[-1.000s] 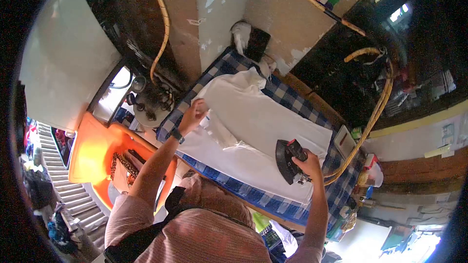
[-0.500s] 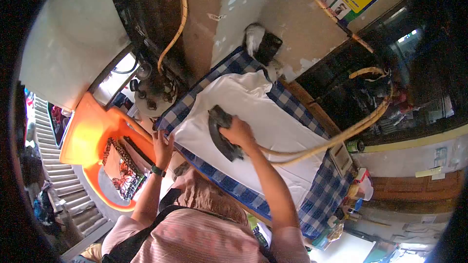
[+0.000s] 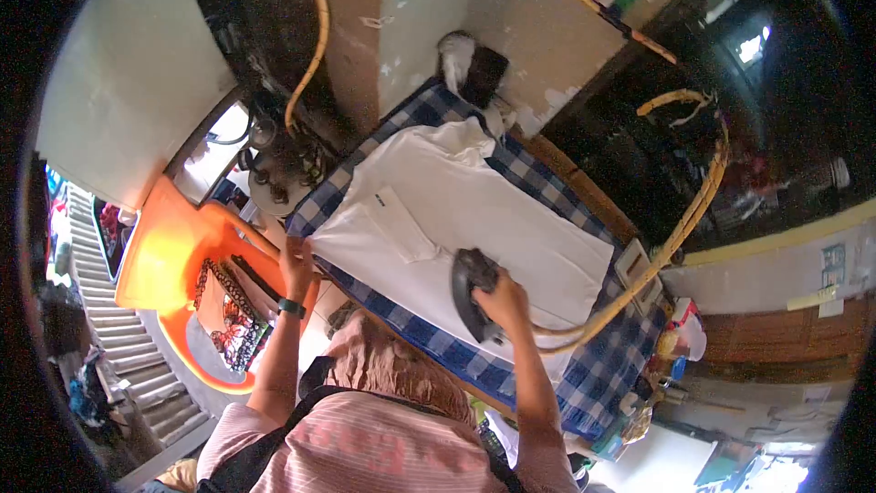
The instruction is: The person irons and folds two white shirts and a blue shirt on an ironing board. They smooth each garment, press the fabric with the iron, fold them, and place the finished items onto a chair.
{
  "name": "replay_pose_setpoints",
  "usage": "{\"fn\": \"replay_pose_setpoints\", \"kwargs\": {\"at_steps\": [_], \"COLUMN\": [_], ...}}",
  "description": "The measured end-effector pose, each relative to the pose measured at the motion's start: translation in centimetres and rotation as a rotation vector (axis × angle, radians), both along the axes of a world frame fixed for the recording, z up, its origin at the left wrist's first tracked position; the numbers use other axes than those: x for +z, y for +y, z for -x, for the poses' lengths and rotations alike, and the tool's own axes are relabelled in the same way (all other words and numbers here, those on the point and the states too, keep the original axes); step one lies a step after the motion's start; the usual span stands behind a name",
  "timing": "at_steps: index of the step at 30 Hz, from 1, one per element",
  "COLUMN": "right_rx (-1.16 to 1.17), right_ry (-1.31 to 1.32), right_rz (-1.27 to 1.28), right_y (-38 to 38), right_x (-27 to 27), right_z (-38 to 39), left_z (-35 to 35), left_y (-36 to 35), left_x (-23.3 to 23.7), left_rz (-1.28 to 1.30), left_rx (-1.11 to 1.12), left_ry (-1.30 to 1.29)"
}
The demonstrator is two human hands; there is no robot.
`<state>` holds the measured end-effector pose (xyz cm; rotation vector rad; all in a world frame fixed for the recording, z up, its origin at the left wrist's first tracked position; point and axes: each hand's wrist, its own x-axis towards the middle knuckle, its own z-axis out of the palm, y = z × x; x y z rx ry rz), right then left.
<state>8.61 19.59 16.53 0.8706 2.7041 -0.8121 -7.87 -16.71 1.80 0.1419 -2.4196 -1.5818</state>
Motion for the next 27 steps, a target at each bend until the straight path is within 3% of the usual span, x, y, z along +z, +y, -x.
{"fn": "replay_pose_setpoints", "kwargs": {"at_steps": [1, 2, 3, 4, 5, 6, 7, 10, 12, 14, 15, 16, 18, 20, 22, 23, 24, 25, 26, 27], "right_rx": [-0.085, -0.135, -0.337, -0.49, -0.534, -0.641, -0.736, -0.875, -0.94, -0.846, -0.698, -0.704, -0.535, -0.53, -0.469, -0.435, -0.314, -0.192, -0.145, -0.097], "right_ry": [0.082, 0.158, 0.125, -0.007, -0.003, -0.081, 0.007, 0.281, 0.214, 0.156, 0.13, 0.134, 0.115, 0.01, -0.415, -0.282, -0.121, 0.042, 0.107, 0.171], "right_rz": [0.008, -0.083, 0.116, 0.135, 0.14, 0.139, 0.162, 0.27, 0.26, 0.098, -0.19, -0.195, -0.494, -0.451, -0.66, -0.517, -0.626, -0.726, -0.669, -0.611], "right_y": [2.9, 5.2, 6.9, 7.4, 11.4, 13.4, 15.0, 19.7, 22.8, 23.8, 25.2, 26.3, 27.6, 28.1, 25.9, 24.8, 25.7, 27.0, 29.0, 30.8], "right_x": [-2.5, -2.9, -2.1, 1.4, -2.0, -1.8, -1.4, -1.9, -2.9, -0.5, -1.5, -2.6, -3.8, -2.6, 1.7, 5.2, 4.0, 1.7, -1.8, -5.3], "right_z": [-3.4, -6.8, -9.3, -10.5, -14.2, -16.5, -18.7, -24.0, -25.9, -25.3, -26.3, -27.1, -27.5, -26.6, -22.6, -18.3, -16.0, -14.0, -11.5, -9.1], "left_z": [0.4, 1.2, 1.7, 2.2, 2.8, 3.4, 4.5, 6.1, 7.8, 9.7, 10.8, 12.0, 13.3, 15.4, 17.6, 18.8, 20.2, 21.6, 23.0, 22.9], "left_y": [-0.3, -1.1, -1.1, -0.9, -0.4, 0.2, 0.4, 4.9, 8.0, 11.0, 12.3, 13.5, 15.9, 17.6, 19.6, 20.7, 22.2, 24.0, 25.0, 26.5], "left_x": [0.3, -1.0, -0.4, 0.7, 1.6, 2.0, 1.1, 3.6, 3.8, 3.1, 2.4, 1.8, 2.3, 2.1, 1.6, 1.2, -0.1, -1.9, -2.8, -1.6], "left_rz": [0.008, 0.185, 0.277, 0.365, 0.43, 0.492, 0.545, 0.456, 0.487, 0.515, 0.546, 0.577, 0.545, 0.56, 0.549, 0.536, 0.541, 0.595, 0.649, 0.741], "left_rx": [-0.001, -0.002, 0.032, 0.062, 0.066, 0.07, 0.044, -0.047, -0.138, -0.222, -0.292, -0.354, -0.338, -0.486, -0.512, -0.548, -0.546, -0.537, -0.527, -0.512], "left_ry": [-0.007, 0.143, 0.187, 0.233, 0.286, 0.34, 0.367, 0.307, 0.338, 0.361, 0.386, 0.411, 0.351, 0.438, 0.402, 0.372, 0.365, 0.427, 0.49, 0.347]}}
